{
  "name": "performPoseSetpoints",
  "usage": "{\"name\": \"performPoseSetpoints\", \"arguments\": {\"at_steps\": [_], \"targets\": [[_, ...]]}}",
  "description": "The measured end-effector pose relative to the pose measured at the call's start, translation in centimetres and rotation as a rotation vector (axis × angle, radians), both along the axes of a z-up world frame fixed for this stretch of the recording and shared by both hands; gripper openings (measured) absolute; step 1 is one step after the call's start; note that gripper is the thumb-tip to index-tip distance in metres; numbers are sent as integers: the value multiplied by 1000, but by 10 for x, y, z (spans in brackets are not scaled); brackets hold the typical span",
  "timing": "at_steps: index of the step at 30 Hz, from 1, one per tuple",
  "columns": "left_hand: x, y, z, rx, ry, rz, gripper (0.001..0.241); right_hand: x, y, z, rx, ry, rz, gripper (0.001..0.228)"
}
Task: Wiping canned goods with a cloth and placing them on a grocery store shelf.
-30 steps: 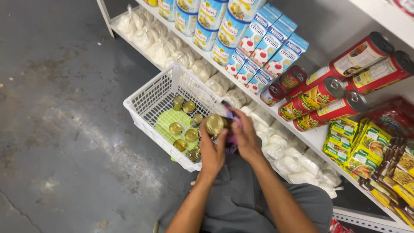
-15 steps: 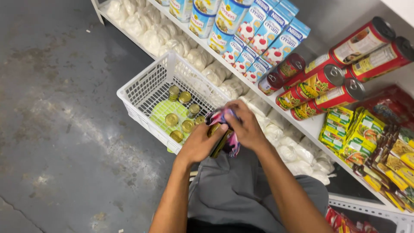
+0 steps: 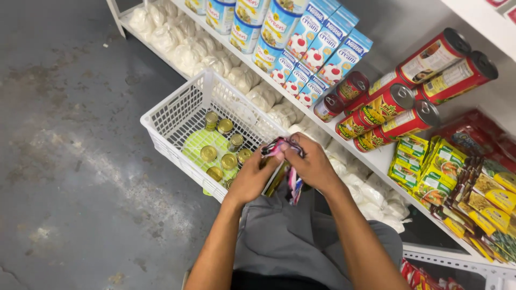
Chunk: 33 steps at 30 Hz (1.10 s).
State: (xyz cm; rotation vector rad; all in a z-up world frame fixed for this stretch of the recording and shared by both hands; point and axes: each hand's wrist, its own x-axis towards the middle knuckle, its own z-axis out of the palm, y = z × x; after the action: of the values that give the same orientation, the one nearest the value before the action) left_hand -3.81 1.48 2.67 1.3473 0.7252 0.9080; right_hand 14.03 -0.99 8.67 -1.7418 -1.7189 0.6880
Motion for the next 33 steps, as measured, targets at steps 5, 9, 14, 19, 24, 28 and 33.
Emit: {"name": "performPoseSetpoints", "arguments": {"at_steps": [5,9,14,19,24,28,33], "targets": [[5,-6,-6,-151,-186,5,48,-2,-4,-3,218,153,190,24],[4,0,-19,-132,-247,29,43,6,4,-9,250,77,187,22],[6,8,-22,-86,-226,53,35,-8,7,24,17,-34,37,21],[10,0,-17,122,41,106,41,5,1,8,211,-32,110,21],[15,-10,-11,115,-77,131,46,41,1,4,-74,163,120,19],[11,-11,10,134,80,80,44,14,-2,19,17,-90,-25,20],[4,-8,7,220,-11,184,46,20,-10,24,60,91,231,21]]}}
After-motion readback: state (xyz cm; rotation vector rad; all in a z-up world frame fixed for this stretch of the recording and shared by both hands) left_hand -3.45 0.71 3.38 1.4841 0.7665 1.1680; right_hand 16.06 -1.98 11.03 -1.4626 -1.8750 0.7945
